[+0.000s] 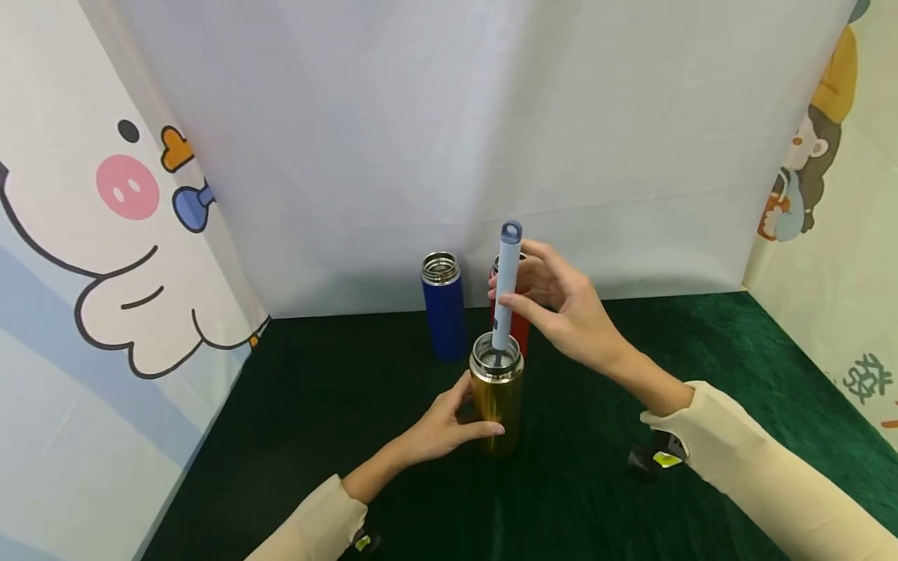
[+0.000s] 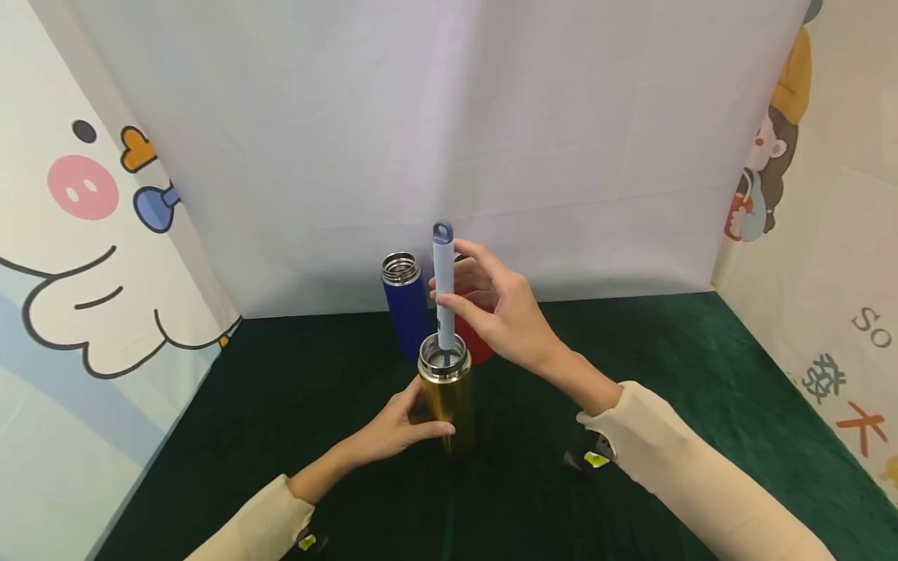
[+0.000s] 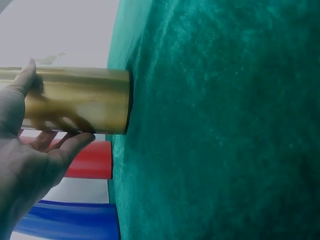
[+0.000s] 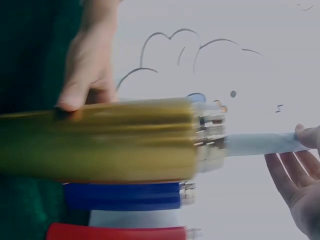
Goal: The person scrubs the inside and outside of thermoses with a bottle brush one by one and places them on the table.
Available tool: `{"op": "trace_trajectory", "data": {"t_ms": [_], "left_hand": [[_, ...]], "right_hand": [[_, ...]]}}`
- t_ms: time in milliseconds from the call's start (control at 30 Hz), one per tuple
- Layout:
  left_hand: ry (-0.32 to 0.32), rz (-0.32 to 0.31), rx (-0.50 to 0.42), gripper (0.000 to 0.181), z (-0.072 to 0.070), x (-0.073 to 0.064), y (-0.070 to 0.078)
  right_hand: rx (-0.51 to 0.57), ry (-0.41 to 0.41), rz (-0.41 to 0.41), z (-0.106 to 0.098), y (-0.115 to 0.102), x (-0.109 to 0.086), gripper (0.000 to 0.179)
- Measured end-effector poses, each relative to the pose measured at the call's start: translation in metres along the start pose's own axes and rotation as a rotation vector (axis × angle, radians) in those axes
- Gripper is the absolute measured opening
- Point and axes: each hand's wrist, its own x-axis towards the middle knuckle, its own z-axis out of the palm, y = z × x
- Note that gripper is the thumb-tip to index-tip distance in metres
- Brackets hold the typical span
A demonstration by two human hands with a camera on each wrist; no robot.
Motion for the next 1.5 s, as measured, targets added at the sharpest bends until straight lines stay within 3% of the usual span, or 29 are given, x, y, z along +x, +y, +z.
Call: {"op": "trace_trajectory", "data": {"t_ms": [133, 333, 433, 533, 667, 800, 900, 1033, 1100, 1267, 1500], "left_hand": [[0.039, 0.034, 0.067, 0.079, 0.003, 0.000, 0.000], [0.051, 0.034, 0.112, 0.078, 0.005, -0.001, 0.001], [0.050, 0.038, 0.119, 0.078, 0.003, 0.000, -0.002], [0.056, 0.030, 0.124, 0.079, 0.001, -0.001, -0.004], [0.067, 0.017, 0.120, 0.079, -0.001, -0.001, -0.004], [0.059, 0.015, 0.123, 0.078, 0.002, 0.000, -0.004], [0.056, 0.019, 0.131, 0.079, 0.003, -0.001, -0.004], [0.058, 0.015, 0.131, 0.081, 0.003, -0.002, -0.004], [0.055, 0.007, 0.124, 0.082, 0.003, -0.003, -0.005], [0.050, 0.002, 0.115, 0.082, 0.002, -0.004, -0.004], [0.041, -0.001, 0.149, 0.083, 0.001, 0.000, -0.002]], "right_hand": [[-0.066, 0.052, -0.028, 0.002, -0.001, -0.003, 0.061], [-0.164, -0.052, -0.047, 0.015, 0.018, -0.021, 0.061], [-0.134, -0.101, -0.069, 0.015, 0.022, -0.022, 0.058], [-0.091, -0.098, -0.086, 0.010, 0.016, -0.015, 0.057], [-0.037, -0.008, -0.074, -0.002, 0.002, -0.003, 0.060], [-0.018, 0.066, -0.053, -0.006, 0.001, -0.005, 0.062], [-0.040, 0.013, -0.035, -0.001, 0.009, -0.013, 0.060], [-0.092, -0.150, -0.023, 0.007, 0.021, -0.024, 0.053], [-0.087, -0.194, -0.033, 0.008, 0.025, -0.026, 0.052], [0.007, -0.145, -0.032, 0.003, 0.016, -0.013, 0.057], [0.128, -0.086, 0.043, -0.009, -0.006, 0.005, 0.062]]}}
